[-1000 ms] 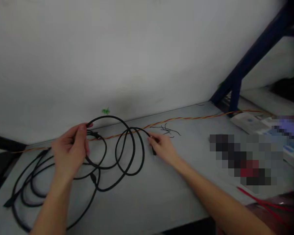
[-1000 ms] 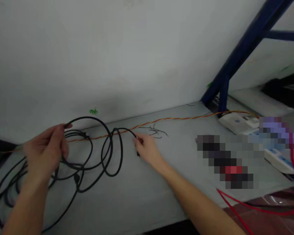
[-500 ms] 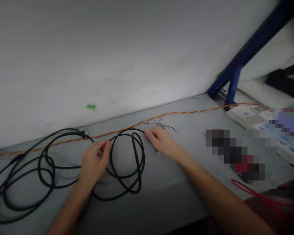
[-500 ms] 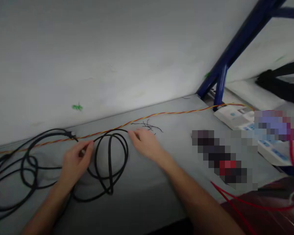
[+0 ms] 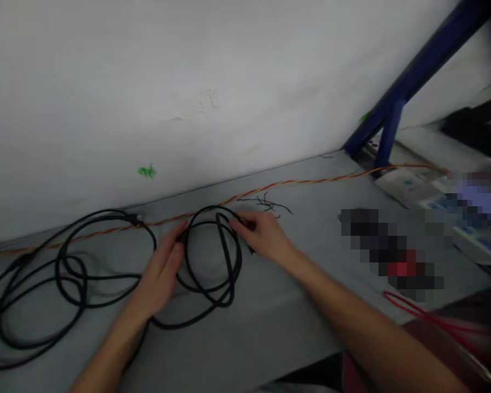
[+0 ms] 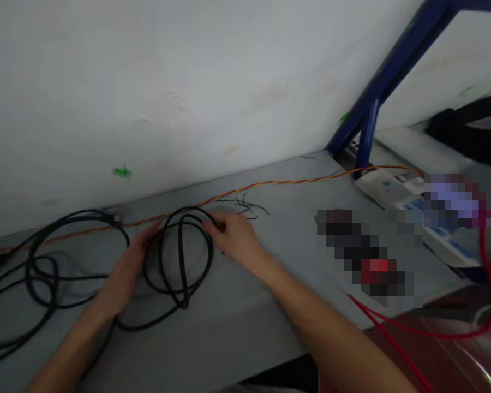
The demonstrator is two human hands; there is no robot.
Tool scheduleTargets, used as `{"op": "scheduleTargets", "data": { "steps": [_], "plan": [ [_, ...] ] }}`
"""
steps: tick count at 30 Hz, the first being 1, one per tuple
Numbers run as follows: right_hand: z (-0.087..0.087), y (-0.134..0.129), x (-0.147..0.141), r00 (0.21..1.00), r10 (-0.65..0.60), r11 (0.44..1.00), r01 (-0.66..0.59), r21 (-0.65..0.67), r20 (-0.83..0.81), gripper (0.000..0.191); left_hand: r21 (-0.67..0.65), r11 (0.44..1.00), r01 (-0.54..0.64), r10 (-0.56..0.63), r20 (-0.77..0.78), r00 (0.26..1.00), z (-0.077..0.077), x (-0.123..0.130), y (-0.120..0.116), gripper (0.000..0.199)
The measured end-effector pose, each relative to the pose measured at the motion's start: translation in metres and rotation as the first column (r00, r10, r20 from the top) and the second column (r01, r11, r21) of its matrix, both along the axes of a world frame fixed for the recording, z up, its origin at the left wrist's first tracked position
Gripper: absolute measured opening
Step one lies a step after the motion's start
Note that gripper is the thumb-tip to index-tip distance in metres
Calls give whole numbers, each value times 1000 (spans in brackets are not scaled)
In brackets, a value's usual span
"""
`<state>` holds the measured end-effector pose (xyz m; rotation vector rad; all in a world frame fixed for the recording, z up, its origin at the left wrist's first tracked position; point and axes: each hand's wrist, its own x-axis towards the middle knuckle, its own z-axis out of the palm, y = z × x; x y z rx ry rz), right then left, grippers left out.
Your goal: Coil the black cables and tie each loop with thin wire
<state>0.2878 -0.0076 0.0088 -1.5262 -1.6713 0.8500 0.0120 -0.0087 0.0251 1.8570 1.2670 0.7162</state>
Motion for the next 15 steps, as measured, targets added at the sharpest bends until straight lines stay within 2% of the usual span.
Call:
{"op": "scheduleTargets", "data": {
  "steps": [4, 7, 9, 11, 13, 15],
  "plan": [
    [-4, 2, -2, 992, -86, 996, 85, -11, -91, 23, -79, 994, 72, -52, 239, 970, -2, 7, -17, 84],
    [-5, 1, -5, 988, -88, 996, 84, -36, -131, 23, -124, 991, 49, -9, 311, 950, 0, 20, -30, 96],
    [-5, 1, -7, 987, -68, 997, 63, -38, -147, 24, -167, 985, -38, 82, 260, 962, 2, 30, -35, 97],
    [-3, 0, -8, 989, -45, 999, 44, -10, -140, 28, -190, 966, -176, 210, 174, 962, 2, 38, -35, 96],
    [3, -1, -8, 993, -4, 1000, 5, 12, -122, 38, -187, 941, -281, 307, 127, 943, 1, 43, -30, 85],
    [11, -4, -8, 985, 81, 997, -83, -2, -150, 47, -178, 934, -311, 336, 138, 932, -1, 45, -24, 68]
  ]
}}
